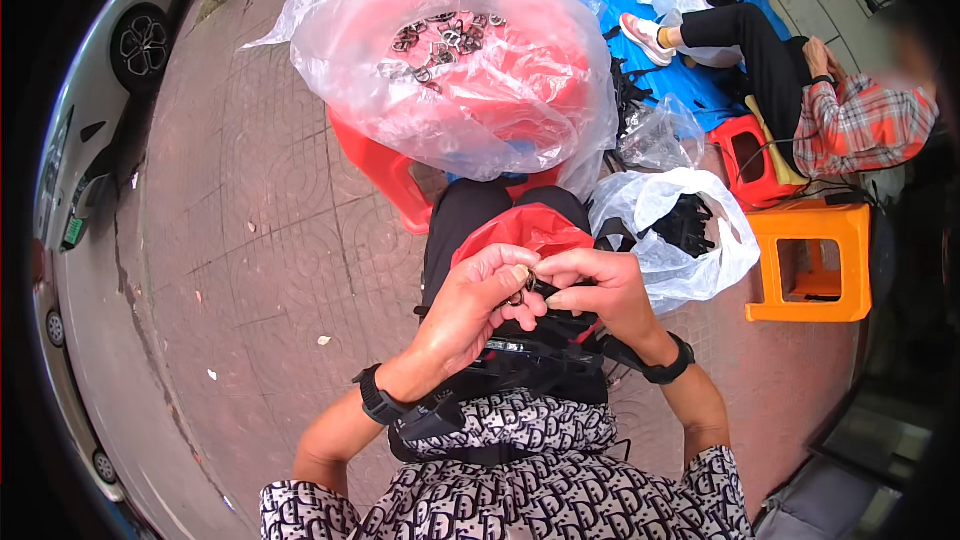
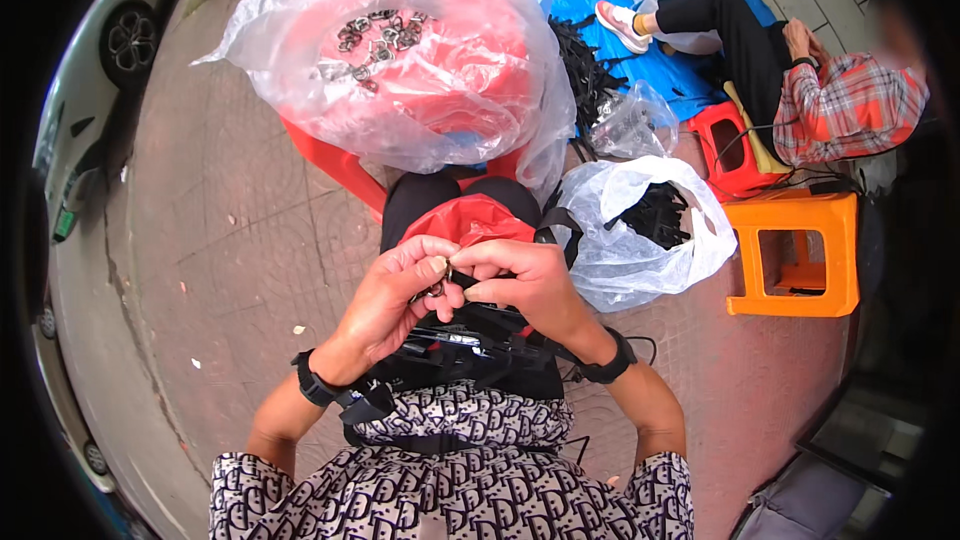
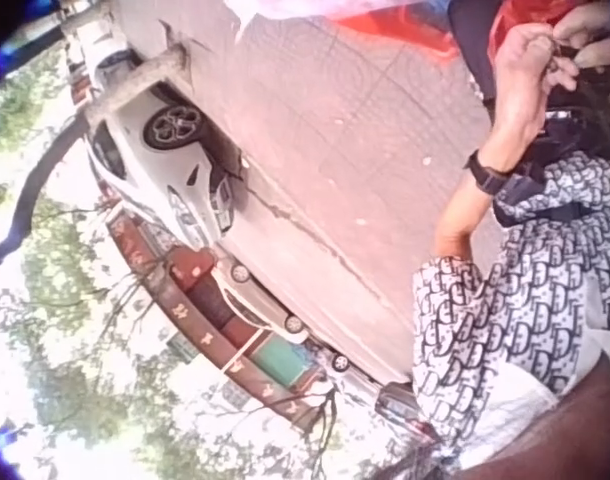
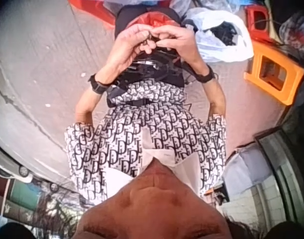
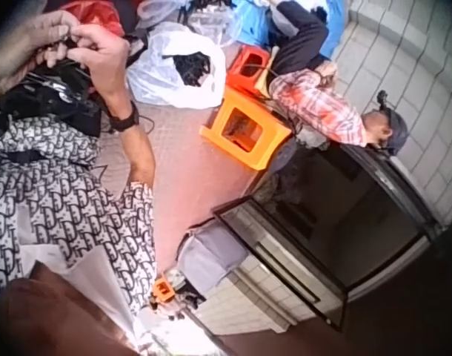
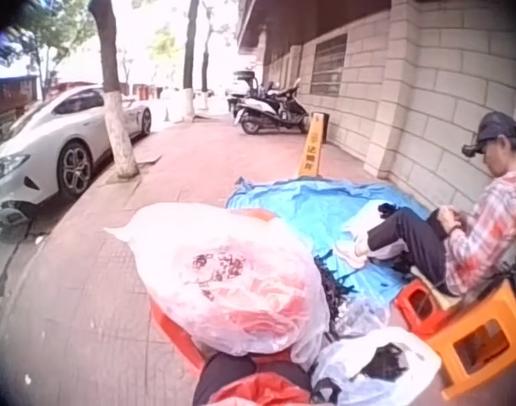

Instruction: The person reaches into a plastic bag to retrieve metal clips and attaches them to black straps by hand. After assembling several pieces on their lap, they gather the completed straps and place them into a separate plastic bag.

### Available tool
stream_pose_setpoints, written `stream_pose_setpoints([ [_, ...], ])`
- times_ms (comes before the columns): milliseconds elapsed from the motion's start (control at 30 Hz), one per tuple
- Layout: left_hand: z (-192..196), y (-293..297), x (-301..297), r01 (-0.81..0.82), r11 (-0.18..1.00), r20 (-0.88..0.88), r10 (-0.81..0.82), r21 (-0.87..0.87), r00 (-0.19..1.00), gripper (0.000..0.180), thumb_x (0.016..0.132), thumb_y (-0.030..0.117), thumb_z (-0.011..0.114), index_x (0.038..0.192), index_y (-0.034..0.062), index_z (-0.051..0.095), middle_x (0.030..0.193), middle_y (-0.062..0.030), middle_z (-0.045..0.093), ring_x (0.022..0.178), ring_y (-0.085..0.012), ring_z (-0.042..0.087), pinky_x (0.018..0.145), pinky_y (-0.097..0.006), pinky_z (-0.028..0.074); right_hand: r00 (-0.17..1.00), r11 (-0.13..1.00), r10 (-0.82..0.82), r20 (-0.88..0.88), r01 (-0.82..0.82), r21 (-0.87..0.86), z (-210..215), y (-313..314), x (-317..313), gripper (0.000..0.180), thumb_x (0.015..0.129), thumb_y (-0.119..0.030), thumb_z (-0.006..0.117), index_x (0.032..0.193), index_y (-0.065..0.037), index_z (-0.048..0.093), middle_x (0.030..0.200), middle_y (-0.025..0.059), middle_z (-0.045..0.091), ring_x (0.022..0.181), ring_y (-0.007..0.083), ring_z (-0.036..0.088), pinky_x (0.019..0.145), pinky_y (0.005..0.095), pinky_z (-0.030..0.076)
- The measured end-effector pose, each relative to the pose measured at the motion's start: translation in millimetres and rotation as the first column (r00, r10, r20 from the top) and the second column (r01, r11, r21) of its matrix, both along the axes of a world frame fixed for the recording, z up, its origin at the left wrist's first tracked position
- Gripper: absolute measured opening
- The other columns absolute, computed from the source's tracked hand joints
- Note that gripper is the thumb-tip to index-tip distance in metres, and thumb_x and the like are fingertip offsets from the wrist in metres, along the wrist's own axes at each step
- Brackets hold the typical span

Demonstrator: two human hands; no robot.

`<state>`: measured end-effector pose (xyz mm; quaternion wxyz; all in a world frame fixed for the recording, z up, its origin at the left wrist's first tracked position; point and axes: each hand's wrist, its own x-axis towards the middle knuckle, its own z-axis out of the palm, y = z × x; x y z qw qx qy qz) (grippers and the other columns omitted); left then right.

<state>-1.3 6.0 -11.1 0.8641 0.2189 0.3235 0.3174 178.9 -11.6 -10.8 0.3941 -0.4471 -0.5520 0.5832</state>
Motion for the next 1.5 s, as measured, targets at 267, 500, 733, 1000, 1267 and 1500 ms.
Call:
stream_pose_setpoints([
  [267, -2.1, -4.9, 9.1, 0.002, 0.989, -0.155, 0.021, 0.146, 0.988, 0.016, 0.089, 0.013, 0.044, 0.096, -0.0005, 0.048, 0.079, -0.0075, 0.056, 0.063, -0.0104, 0.056, 0.050, -0.022, 0.047, 1.000, 1.000, 0.029, -0.013, -0.029, 0.007, -0.6, -0.2, -1.1, 0.028, 0.066, 0.005, 0.062, 0.093, 0.002, 0.061, 0.061, -0.0024, 0.050, 0.055, 0.0026, 0.044, 0.049, 0.0176, 0.034],
  [500, -8.5, -12.4, 13.2, 0.034, 0.986, -0.142, -0.010, 0.165, 0.990, 0.017, 0.088, 0.012, 0.045, 0.100, -0.0003, 0.048, 0.071, -0.0027, 0.051, 0.051, -0.0068, 0.045, 0.043, -0.019, 0.038, 0.994, 0.995, -0.092, 0.058, 0.089, 0.052, -12.3, -7.9, 3.2, 0.019, 0.068, 0.003, 0.063, 0.087, 0.002, 0.062, 0.064, -0.0006, 0.055, 0.055, 0.0026, 0.048, 0.048, 0.0173, 0.036],
  [733, -8.2, -8.9, 14.5, 0.145, 0.951, -0.155, -0.105, 0.274, 0.982, 0.021, 0.085, 0.007, 0.050, 0.103, -0.0016, 0.049, 0.068, -0.0016, 0.050, 0.051, -0.0061, 0.045, 0.043, -0.019, 0.037, 0.930, 0.969, -0.188, -0.315, 0.122, -0.216, -16.1, -12.1, 4.4, 0.016, 0.069, 0.003, 0.061, 0.084, 0.003, 0.057, 0.067, 0.0040, 0.058, 0.053, 0.0051, 0.049, 0.044, 0.0175, 0.038],
  [1000, -0.6, -13.7, 9.1, 0.056, 0.979, -0.155, -0.025, 0.199, 0.988, 0.021, 0.083, 0.006, 0.053, 0.103, -0.0014, 0.050, 0.070, -0.0026, 0.052, 0.053, -0.0057, 0.045, 0.042, -0.019, 0.038, 0.928, 0.976, -0.192, -0.321, 0.147, -0.160, -15.4, -16.2, 0.5, 0.032, 0.068, -0.001, 0.064, 0.098, 0.002, 0.053, 0.074, 0.0070, 0.059, 0.060, 0.0098, 0.056, 0.050, 0.0199, 0.044],
  [1267, 6.7, -15.0, 8.3, -0.024, 0.975, -0.171, 0.062, 0.219, 0.983, 0.023, 0.083, 0.005, 0.052, 0.105, -0.0005, 0.050, 0.073, -0.0046, 0.053, 0.054, -0.0062, 0.046, 0.043, -0.019, 0.039, 0.984, 0.953, -0.173, -0.051, 0.154, -0.262, -7.6, -32.9, 14.7, 0.011, 0.071, -0.009, 0.064, 0.076, 0.001, 0.061, 0.054, -0.0001, 0.053, 0.042, 0.0020, 0.042, 0.037, 0.0170, 0.029],
  [1500, 15.0, -16.4, 17.0, 0.150, 0.937, -0.254, -0.070, 0.315, 0.965, 0.023, 0.083, 0.004, 0.052, 0.106, 0.0020, 0.051, 0.061, 0.0007, 0.048, 0.046, -0.0041, 0.041, 0.039, -0.018, 0.031, 0.949, 0.939, -0.112, -0.295, 0.003, -0.345, -4.6, -16.2, 10.8, 0.010, 0.073, -0.010, 0.062, 0.069, -0.001, 0.059, 0.050, -0.0009, 0.050, 0.040, 0.0017, 0.039, 0.036, 0.0159, 0.025],
])
